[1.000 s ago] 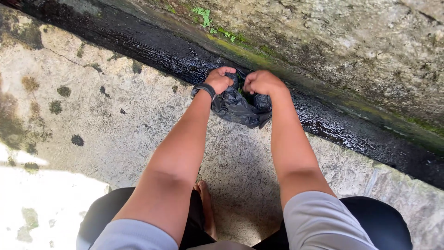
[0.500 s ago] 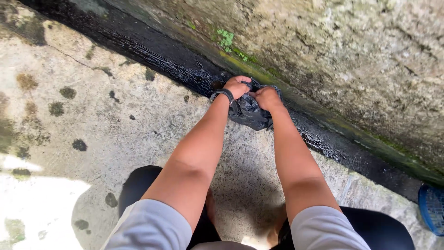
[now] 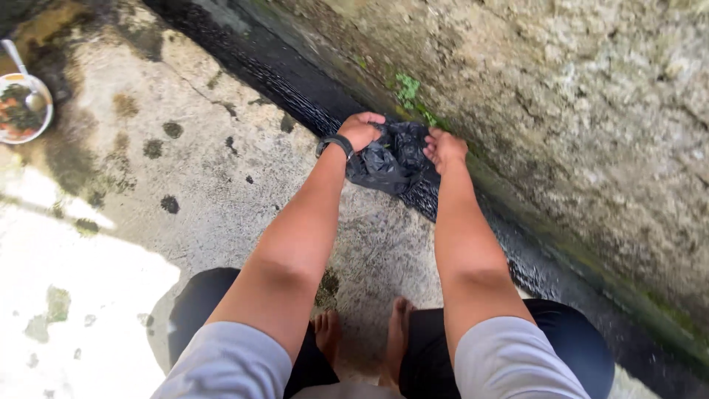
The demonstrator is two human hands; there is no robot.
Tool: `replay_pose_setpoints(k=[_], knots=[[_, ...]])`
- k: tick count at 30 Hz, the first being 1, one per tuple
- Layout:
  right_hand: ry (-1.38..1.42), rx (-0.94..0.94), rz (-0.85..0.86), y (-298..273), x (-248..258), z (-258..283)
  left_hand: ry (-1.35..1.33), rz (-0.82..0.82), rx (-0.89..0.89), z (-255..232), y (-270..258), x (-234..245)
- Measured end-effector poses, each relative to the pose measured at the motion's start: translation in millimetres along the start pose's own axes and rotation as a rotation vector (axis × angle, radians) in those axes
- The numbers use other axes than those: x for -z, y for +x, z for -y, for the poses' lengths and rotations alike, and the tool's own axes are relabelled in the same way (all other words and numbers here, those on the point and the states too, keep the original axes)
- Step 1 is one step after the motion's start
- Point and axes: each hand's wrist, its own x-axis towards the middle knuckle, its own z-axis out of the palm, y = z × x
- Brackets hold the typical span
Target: Picking small plants or weeds from the base of a wall and placing them into a plastic bag.
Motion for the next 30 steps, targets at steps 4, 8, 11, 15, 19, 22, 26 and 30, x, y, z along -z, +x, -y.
replay_pose_setpoints(k=[4,8,11,15,19,22,26,30], knots=[[0.082,-0.027,0.084,15.8,-27.3,0.2,0.069,-0.107,0.024,-21.2,-38.8,22.4],[0.256,0.013,0.010,35.1,-55.7,-7.0,0.009,-0.162,0.065,-11.8,-46.2,38.4],[0.286,0.024,-0.136,38.7,-60.1,-5.9,0.052,-0.179,0.074,-27.4,-56.8,35.5],[0.323,0.016,-0.161,66.6,-53.9,-19.9,0.093,-0.174,0.142,-38.4,-69.8,25.4],[0.491,0.072,-0.122,88.1,-57.2,-31.4,0.181,-0.156,0.181,-62.6,-66.8,24.8],[0.405,0.091,-0.135,60.6,-53.6,-27.2,0.266,-0.172,0.217,-51.6,-63.0,17.0],[0.405,0.117,-0.147,51.1,-56.5,-22.0,0.298,-0.103,0.162,-42.6,-47.2,31.6],[0.358,0.145,-0.128,31.8,-50.5,-20.3,0.290,-0.032,0.174,-46.2,-44.3,36.2]])
